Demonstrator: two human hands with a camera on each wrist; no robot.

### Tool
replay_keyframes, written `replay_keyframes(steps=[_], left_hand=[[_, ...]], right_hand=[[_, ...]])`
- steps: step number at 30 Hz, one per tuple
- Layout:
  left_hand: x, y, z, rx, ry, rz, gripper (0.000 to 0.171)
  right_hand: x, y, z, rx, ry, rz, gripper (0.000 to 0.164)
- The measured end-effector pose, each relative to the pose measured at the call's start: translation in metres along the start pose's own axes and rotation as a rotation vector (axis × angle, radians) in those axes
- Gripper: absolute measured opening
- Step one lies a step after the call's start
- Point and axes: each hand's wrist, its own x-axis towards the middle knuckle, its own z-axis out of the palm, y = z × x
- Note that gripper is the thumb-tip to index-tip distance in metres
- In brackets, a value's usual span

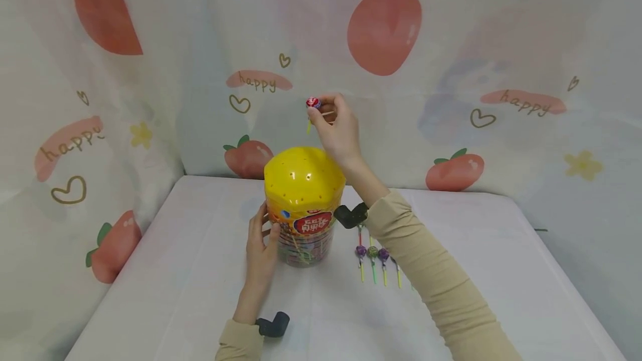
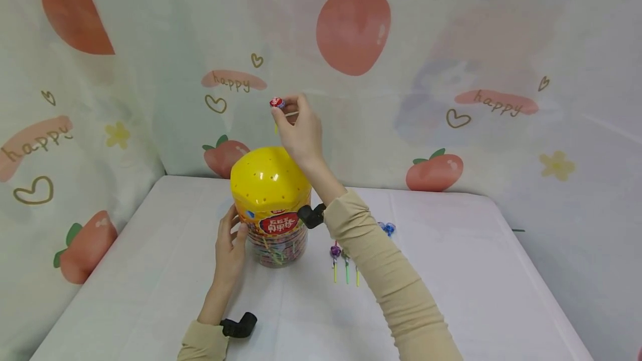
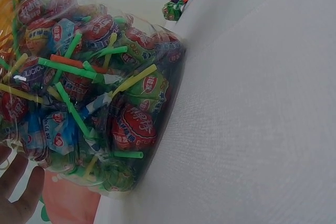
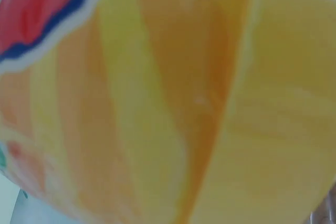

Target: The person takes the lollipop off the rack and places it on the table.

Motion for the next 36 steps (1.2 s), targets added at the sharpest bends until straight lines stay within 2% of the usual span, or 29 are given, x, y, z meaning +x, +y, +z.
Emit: replay_keyframes(steps=[13,23,30,36], left_hand=[[0.001,-0.002,0.001,0.013,0.005,0.016,0.055],[0.001,-0.001,0.000,0.014,-0.001,0.004,0.055],[0.001,-0.002,0.000,0.012,-0.003,0.002,0.055],[0.000,0.000,0.000,0.018,-0.001,0.001,0.055]], right_hand=[[-0.020,-0.003,-0.026,0.156,0.065,0.009,0.027],[-0.043,0.007,-0.052,0.301,0.065,0.108,0.020],[-0.062,0.017,-0.067,0.322,0.076,0.174,0.016],[-0.082,0.030,-0.078,0.318,0.089,0.266,0.013]])
